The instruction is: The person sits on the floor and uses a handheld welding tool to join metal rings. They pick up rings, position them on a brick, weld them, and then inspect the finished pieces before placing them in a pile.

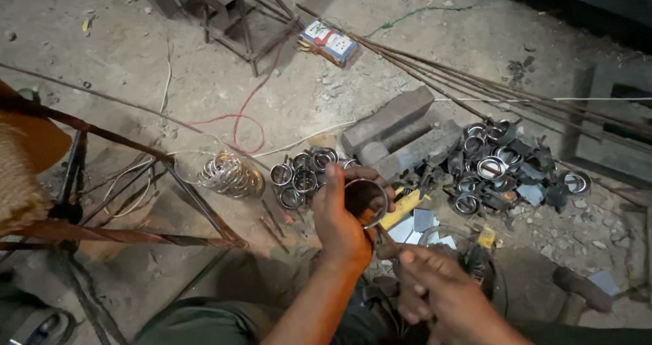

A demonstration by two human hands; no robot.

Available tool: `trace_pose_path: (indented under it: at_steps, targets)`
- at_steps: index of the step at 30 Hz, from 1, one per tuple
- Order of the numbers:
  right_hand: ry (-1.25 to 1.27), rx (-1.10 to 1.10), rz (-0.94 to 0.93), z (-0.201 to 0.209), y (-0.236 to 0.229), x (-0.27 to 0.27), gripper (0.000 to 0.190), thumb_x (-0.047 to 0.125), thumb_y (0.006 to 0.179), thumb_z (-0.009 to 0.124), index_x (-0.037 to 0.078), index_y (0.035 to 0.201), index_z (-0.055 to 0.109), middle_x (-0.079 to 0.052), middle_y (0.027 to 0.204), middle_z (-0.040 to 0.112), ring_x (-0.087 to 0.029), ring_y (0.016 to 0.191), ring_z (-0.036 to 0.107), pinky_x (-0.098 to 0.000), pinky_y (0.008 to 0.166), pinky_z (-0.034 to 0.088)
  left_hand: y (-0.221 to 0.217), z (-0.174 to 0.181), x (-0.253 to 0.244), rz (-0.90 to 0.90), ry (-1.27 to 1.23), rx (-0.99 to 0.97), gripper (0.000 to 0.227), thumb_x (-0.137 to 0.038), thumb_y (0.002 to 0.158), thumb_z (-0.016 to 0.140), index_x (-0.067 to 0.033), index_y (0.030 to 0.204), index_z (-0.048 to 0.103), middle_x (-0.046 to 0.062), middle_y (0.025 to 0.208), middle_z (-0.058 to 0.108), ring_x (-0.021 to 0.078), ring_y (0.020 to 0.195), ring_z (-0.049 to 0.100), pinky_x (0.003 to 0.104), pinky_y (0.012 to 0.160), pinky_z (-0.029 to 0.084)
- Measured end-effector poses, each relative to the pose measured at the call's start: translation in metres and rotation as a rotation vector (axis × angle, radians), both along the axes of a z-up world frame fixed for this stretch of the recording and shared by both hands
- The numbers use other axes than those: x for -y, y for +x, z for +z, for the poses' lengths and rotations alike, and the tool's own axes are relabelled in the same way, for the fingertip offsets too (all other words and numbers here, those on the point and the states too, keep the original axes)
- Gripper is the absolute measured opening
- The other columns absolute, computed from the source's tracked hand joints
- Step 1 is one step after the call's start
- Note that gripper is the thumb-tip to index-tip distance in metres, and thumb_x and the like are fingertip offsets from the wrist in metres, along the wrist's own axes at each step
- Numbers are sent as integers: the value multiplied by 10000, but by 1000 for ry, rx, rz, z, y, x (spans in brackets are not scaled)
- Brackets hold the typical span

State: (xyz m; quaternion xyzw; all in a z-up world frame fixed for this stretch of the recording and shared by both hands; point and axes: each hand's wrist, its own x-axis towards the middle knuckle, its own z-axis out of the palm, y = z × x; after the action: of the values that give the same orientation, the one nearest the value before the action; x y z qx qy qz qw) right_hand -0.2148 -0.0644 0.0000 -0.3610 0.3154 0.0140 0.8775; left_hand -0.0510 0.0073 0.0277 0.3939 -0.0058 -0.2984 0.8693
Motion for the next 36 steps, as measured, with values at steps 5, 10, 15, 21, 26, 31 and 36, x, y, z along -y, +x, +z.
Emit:
trace_pose_path:
  at_steps: [5, 10, 15, 21, 26, 31, 36]
  targets:
    - [17, -77, 20, 1, -5, 9, 343, 267, 964, 592, -18, 1139, 664, 20, 538, 364, -120, 364, 345, -319, 390, 362, -1, -1, 2, 24, -42, 32, 575, -489, 1044, 506, 60, 947, 648, 201, 773, 700, 271, 622, 683, 380, 587, 560]
    - [-69, -81, -32, 1, -6, -1, 284, 273, 1013, 585, 0, 1073, 640, 10, 565, 380, -121, 395, 375, -316, 399, 369, 2, 1, 5, 17, -13, -285, 599, -553, 1012, 490, 19, 918, 638, 164, 780, 697, 286, 664, 704, 393, 610, 580]
    - [-135, -93, 1, 6, -4, 5, 313, 276, 958, 574, 18, 1077, 704, 14, 526, 376, -115, 376, 382, -293, 382, 355, 1, 2, 5, 44, 40, -406, 639, -602, 964, 454, 5, 913, 644, 151, 792, 701, 296, 711, 723, 402, 636, 600]
    - [177, -55, -49, -4, -3, -6, 183, 260, 983, 566, 89, 918, 574, 12, 523, 339, -128, 373, 345, -312, 403, 329, -2, -4, 4, 25, -61, -193, 640, -604, 996, 491, 12, 907, 637, 183, 764, 699, 284, 602, 674, 357, 560, 543]
    - [295, 54, -27, -7, -8, -3, 255, 259, 1025, 564, 140, 817, 478, 54, 540, 319, -115, 397, 320, -300, 404, 313, -2, -5, 0, 2, 5, -10, 603, -522, 1023, 521, 58, 913, 646, 223, 766, 692, 259, 581, 656, 358, 550, 548]
    - [265, -7, 56, -1, -7, 4, 250, 280, 1027, 552, 131, 836, 493, 31, 518, 294, -127, 378, 300, -320, 403, 317, -4, -1, -1, 33, -13, 87, 584, -483, 1023, 547, 79, 899, 644, 194, 811, 689, 266, 646, 699, 391, 572, 580]
    - [118, -100, -3, 16, 1, 8, 280, 257, 996, 523, 22, 1079, 652, 48, 512, 321, -99, 372, 301, -286, 372, 290, 1, 2, 3, -12, -58, -44, 593, -506, 1021, 526, 77, 990, 629, 184, 886, 690, 288, 777, 750, 413, 692, 635]
